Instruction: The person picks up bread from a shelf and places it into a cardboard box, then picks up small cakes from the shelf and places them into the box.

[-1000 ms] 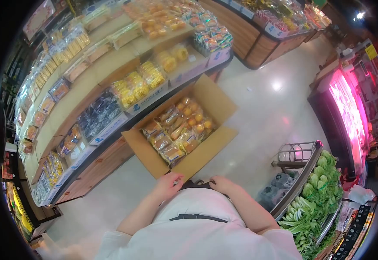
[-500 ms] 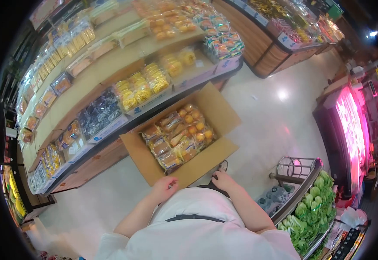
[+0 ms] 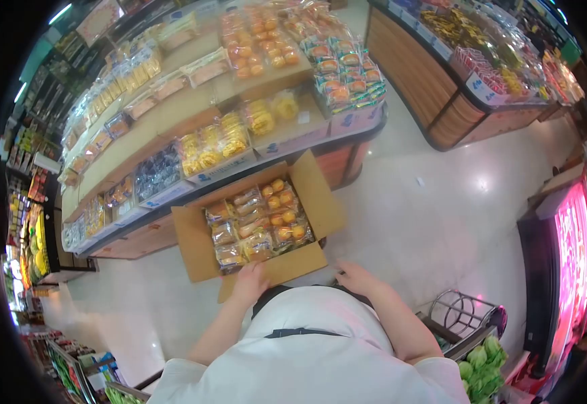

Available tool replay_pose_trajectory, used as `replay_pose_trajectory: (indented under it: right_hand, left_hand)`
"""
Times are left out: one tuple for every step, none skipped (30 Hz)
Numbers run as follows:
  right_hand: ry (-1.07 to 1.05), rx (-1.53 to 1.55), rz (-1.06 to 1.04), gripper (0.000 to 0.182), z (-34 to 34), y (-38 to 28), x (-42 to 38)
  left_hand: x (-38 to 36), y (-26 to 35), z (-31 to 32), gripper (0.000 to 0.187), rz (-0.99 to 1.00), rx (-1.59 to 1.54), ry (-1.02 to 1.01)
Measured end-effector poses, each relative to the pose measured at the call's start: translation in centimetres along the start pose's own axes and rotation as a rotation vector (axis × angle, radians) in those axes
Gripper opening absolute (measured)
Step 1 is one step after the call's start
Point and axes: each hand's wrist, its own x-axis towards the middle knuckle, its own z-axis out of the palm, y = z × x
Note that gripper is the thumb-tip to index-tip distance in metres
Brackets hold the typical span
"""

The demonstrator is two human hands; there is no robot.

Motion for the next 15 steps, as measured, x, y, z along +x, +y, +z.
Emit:
replay_pose_trajectory:
  right_hand:
    - [-0.037, -0.069, 0.063, 0.045, -1.5, 0.2, -1.2]
    - [-0.072, -0.140, 0.125, 0.045, -2.7, 0.9, -2.0]
    - [-0.089, -0.133, 0.158, 0.045, -3.2, 2.6, -2.4]
    - [-0.105, -0.120, 0.195, 0.046, -3.3, 4.7, -3.0]
    - [-0.121, -0.105, 0.232, 0.046, -3.2, 6.7, -3.6]
    - [-0.116, -0.118, 0.217, 0.046, -3.5, 8.3, -4.1]
    - [-0.110, -0.129, 0.200, 0.047, -3.7, 9.6, -4.5]
    - [-0.103, -0.139, 0.183, 0.047, -3.9, 10.9, -4.8]
    - [-0.113, -0.146, 0.196, 0.047, -4.2, 11.4, -5.0]
    - [-0.121, -0.153, 0.211, 0.047, -4.5, 11.9, -5.1]
    - [-0.124, -0.159, 0.225, 0.047, -4.8, 12.4, -5.1]
    - [-0.125, -0.155, 0.217, 0.047, -5.2, 12.4, -5.1]
    - [-0.126, -0.151, 0.210, 0.046, -5.6, 12.2, -5.0]
    - [-0.127, -0.148, 0.204, 0.046, -5.9, 12.0, -4.9]
    - [-0.122, -0.141, 0.174, 0.045, -6.0, 12.0, -4.6]
  left_hand:
    - [0.2, -0.6, 0.9, 0.040, -0.054, 0.011, -0.009]
    - [0.2, -1.1, 1.7, 0.037, -0.108, 0.021, -0.017]
    - [0.2, -0.9, 2.3, 0.034, -0.160, 0.032, -0.028]
    - [0.6, 0.7, 1.4, 0.027, -0.247, 0.025, 0.017]
    - [0.9, 1.3, 1.7, 0.027, -0.258, -0.012, 0.056]
    - [1.1, 1.7, 1.9, 0.027, -0.268, -0.048, 0.096]
    - [1.2, 2.2, 2.0, 0.027, -0.278, -0.082, 0.136]
    - [1.3, 2.9, 2.3, 0.030, -0.248, -0.086, 0.143]
    - [1.3, 3.9, 2.5, 0.031, -0.211, -0.052, 0.109]
    - [1.4, 4.9, 2.8, 0.033, -0.170, -0.019, 0.075]
    - [1.6, 5.8, 3.0, 0.035, -0.127, 0.013, 0.042]
    - [1.9, 6.9, 3.1, 0.037, -0.097, 0.035, 0.025]
    - [2.0, 8.0, 3.2, 0.039, -0.067, 0.056, 0.007]
    - [2.1, 8.9, 3.4, 0.041, -0.037, 0.075, -0.010]
    - [2.2, 9.4, 3.5, 0.043, -0.023, 0.079, -0.014]
